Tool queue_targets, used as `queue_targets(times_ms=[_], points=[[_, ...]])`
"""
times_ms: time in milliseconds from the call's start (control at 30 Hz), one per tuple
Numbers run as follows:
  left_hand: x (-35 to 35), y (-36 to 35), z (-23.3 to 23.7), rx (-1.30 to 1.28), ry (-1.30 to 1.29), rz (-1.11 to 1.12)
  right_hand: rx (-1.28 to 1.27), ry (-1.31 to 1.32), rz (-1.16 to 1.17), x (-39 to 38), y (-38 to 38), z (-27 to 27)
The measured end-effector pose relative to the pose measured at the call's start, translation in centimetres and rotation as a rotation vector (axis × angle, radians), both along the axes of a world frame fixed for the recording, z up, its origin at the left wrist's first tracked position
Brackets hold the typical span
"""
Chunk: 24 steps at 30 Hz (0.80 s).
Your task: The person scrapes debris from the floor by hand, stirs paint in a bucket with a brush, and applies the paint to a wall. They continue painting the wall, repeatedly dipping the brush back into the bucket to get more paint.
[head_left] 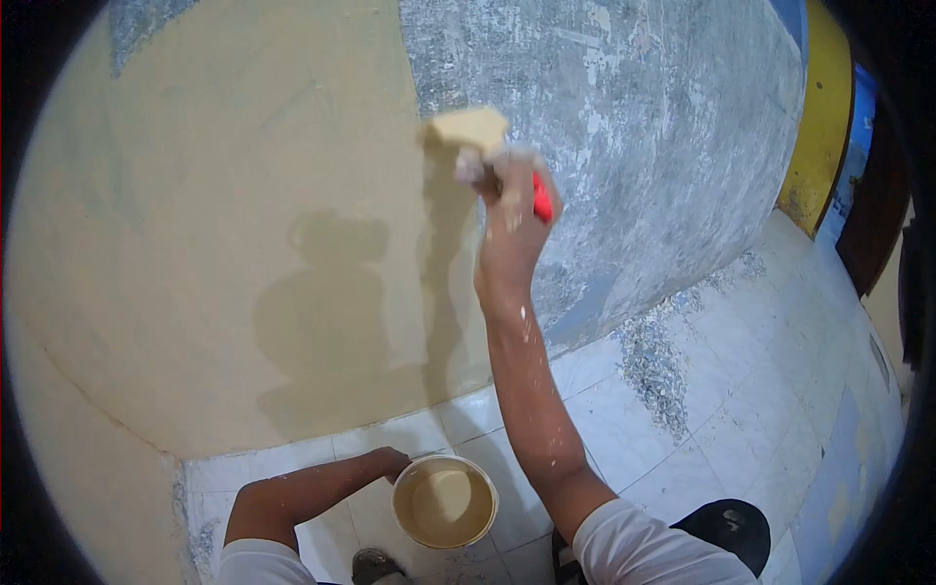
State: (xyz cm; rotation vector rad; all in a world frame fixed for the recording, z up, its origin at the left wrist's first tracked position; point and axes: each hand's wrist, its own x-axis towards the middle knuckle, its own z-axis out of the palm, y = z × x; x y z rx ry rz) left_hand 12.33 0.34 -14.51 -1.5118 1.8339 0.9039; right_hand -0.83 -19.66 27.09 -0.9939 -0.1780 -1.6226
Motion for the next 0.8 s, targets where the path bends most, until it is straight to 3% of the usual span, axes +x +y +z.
queue_targets(times_ms=[67, 200, 267, 333, 467, 567, 667, 800], points=[[-0.4, -0.3, 1.5, 0.050, 0.022, 0.022, -0.011, -0.040, 0.091, -0.2, -0.4, 2.5], [-0.2, -0.6, 2.1, 0.057, 0.039, 0.006, -0.077, -0.092, 0.128, -0.6, -0.6, 2.0], [-0.3, -0.5, 1.7, 0.090, 0.034, 0.058, -0.048, -0.050, 0.154, -0.1, -0.9, -1.1], [-0.4, -0.7, 0.8, 0.081, 0.021, -0.018, -0.027, -0.005, 0.037, 0.2, -0.5, -5.2], [-0.3, -0.9, 0.6, 0.085, 0.023, -0.044, 0.122, 0.261, -0.064, -1.3, 1.6, -14.3], [1.0, -0.6, -2.9, 0.028, 0.041, -0.048, 0.264, 0.381, 0.019, -2.7, 3.9, -20.8], [-0.6, -1.1, 1.6, 0.055, -0.010, -0.064, 0.370, 0.517, 0.001, -3.3, 5.4, -26.9], [0.3, -0.5, -0.1, 0.008, 0.009, -0.032, 0.402, 0.584, -0.068, -3.0, 6.0, -28.3]])
